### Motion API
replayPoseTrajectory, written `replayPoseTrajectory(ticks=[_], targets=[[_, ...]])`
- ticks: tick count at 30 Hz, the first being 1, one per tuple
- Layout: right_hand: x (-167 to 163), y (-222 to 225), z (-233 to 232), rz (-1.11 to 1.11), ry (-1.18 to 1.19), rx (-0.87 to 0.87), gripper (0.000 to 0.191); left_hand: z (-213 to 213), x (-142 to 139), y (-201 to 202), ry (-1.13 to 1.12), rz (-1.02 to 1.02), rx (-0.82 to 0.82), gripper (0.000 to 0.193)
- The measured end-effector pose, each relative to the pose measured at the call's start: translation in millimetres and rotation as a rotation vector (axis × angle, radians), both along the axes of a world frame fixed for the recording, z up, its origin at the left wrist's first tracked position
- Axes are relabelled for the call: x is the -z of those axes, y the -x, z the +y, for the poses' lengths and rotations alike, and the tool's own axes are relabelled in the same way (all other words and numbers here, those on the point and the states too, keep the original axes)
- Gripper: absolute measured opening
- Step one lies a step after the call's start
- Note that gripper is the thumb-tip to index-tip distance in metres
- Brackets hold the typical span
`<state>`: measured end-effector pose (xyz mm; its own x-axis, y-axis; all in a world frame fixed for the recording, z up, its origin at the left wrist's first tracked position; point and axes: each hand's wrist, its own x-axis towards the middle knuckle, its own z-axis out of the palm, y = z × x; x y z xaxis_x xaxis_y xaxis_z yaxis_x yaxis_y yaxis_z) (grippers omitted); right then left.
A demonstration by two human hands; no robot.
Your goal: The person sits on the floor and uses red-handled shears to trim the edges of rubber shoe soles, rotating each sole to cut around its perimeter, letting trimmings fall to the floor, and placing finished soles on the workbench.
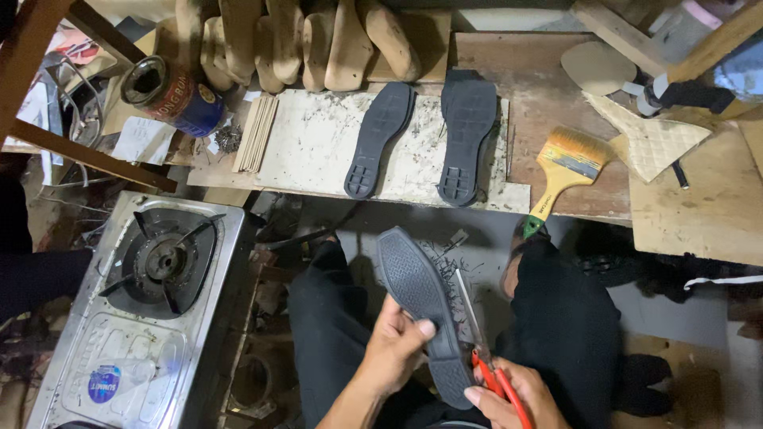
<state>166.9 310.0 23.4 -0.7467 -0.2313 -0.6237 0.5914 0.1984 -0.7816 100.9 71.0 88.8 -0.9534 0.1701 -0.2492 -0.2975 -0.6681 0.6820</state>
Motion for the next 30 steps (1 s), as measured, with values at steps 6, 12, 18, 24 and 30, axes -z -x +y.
replayPoseTrajectory(ticks=[6, 12, 18, 24, 30], targets=[[3, 2, 3, 0.198, -0.21, -0.183, 0.036, -28, -4, 20, -0.001, -0.049, -0.158, 0.032], [-5, -5, 3, 0.214, -0.135, -0.147, 0.03, -27, -2, 13, 0.007, -0.012, -0.143, 0.033], [-50, 5, -13, 0.251, -0.233, -0.081, 0.031, -7, 0, -7, -0.015, 0.01, -0.05, 0.037], [-87, 12, -29, 0.371, -0.316, -0.046, 0.036, 2, -1, -18, -0.012, -0.038, -0.041, 0.041], [-86, 14, -26, 0.382, -0.298, -0.135, 0.032, -10, 9, -22, 0.042, -0.02, -0.028, 0.033]])
